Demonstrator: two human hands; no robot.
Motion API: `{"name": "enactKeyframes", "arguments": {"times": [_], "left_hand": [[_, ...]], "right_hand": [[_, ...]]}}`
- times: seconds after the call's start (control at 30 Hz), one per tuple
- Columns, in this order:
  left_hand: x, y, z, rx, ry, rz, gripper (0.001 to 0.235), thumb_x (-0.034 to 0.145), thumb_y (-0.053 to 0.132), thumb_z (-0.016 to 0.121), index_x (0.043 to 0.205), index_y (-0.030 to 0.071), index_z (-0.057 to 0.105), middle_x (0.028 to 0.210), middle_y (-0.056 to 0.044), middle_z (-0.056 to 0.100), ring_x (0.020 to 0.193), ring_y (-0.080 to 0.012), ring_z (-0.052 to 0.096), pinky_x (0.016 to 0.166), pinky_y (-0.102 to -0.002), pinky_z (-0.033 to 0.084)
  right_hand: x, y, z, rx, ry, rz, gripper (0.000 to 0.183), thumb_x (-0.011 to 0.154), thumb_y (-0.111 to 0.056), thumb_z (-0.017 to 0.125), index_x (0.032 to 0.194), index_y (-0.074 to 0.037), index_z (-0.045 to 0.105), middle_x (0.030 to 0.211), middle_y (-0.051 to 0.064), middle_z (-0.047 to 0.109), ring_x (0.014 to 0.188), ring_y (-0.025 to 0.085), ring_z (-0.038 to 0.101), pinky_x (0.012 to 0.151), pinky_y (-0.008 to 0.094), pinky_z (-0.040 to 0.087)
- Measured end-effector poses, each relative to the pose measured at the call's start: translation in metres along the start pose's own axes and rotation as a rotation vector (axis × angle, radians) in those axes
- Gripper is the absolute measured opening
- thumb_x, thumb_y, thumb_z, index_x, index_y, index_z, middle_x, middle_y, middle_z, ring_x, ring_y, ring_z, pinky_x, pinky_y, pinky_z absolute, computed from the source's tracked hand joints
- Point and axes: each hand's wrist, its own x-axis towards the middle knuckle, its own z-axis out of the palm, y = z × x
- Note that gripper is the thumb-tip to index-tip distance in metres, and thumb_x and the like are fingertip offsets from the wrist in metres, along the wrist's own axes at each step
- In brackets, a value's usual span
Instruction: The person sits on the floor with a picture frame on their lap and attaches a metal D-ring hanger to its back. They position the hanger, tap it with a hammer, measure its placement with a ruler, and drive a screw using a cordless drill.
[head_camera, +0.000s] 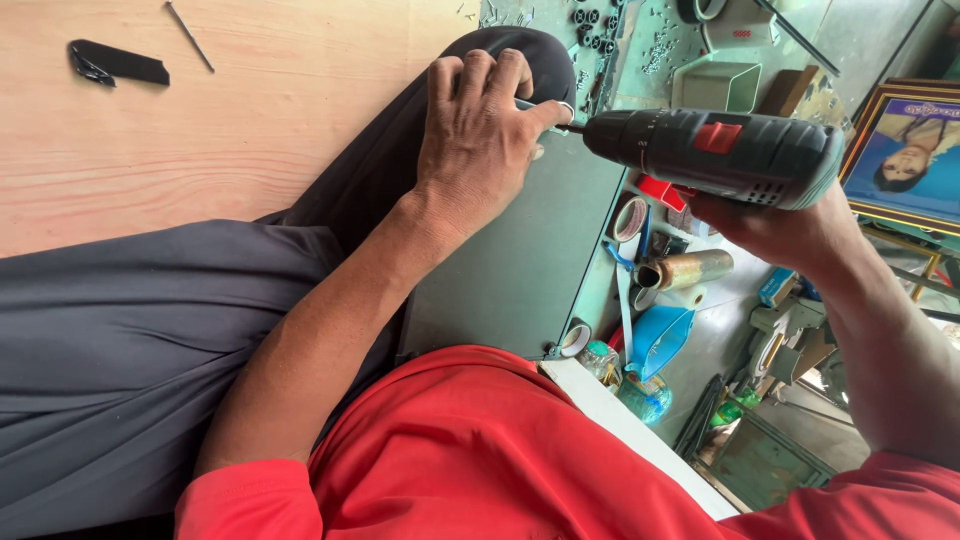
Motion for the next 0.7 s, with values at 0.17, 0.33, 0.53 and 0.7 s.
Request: {"name": "enactKeyframes", "arguments": {"times": [0.17, 0.33, 0.53, 0.7], "left_hand": [[0.001, 0.0, 0.002, -0.002, -0.006, 0.005, 0.03, 0.085, 0.024, 0.086, 0.113, 0.031, 0.08, 0.112, -0.001, 0.055, 0.11, -0.0233, 0.048, 0.102, -0.045, 0.033], [0.002, 0.0, 0.001, 0.012, -0.013, 0.006, 0.033, 0.083, 0.026, 0.086, 0.116, 0.028, 0.079, 0.113, -0.003, 0.055, 0.11, -0.0246, 0.048, 0.1, -0.047, 0.033], [0.001, 0.0, 0.003, 0.037, -0.022, -0.008, 0.035, 0.085, 0.025, 0.084, 0.119, 0.031, 0.078, 0.112, -0.002, 0.055, 0.11, -0.0237, 0.048, 0.101, -0.046, 0.033], [0.003, -0.001, 0.002, 0.002, -0.027, -0.012, 0.03, 0.085, 0.024, 0.084, 0.114, 0.031, 0.08, 0.111, -0.002, 0.055, 0.108, -0.0236, 0.047, 0.1, -0.046, 0.033]], "right_hand": [[0.003, -0.011, -0.004, 0.004, -0.019, 0.077, 0.039, 0.086, -0.02, 0.081, 0.123, -0.011, 0.071, 0.096, 0.006, 0.075, 0.086, 0.016, 0.075, 0.078, 0.033, 0.061], [0.012, -0.022, -0.01, -0.157, -0.053, 0.028, 0.039, 0.084, -0.018, 0.082, 0.12, -0.01, 0.073, 0.09, 0.007, 0.076, 0.08, 0.018, 0.074, 0.073, 0.033, 0.059], [0.02, -0.027, -0.014, -0.16, -0.096, 0.052, 0.04, 0.084, -0.017, 0.082, 0.122, -0.012, 0.074, 0.085, 0.007, 0.075, 0.074, 0.018, 0.073, 0.067, 0.032, 0.057], [0.013, -0.014, -0.01, -0.103, -0.107, 0.084, 0.038, 0.083, -0.017, 0.081, 0.12, -0.011, 0.073, 0.087, 0.006, 0.075, 0.077, 0.016, 0.074, 0.069, 0.032, 0.059]]}}
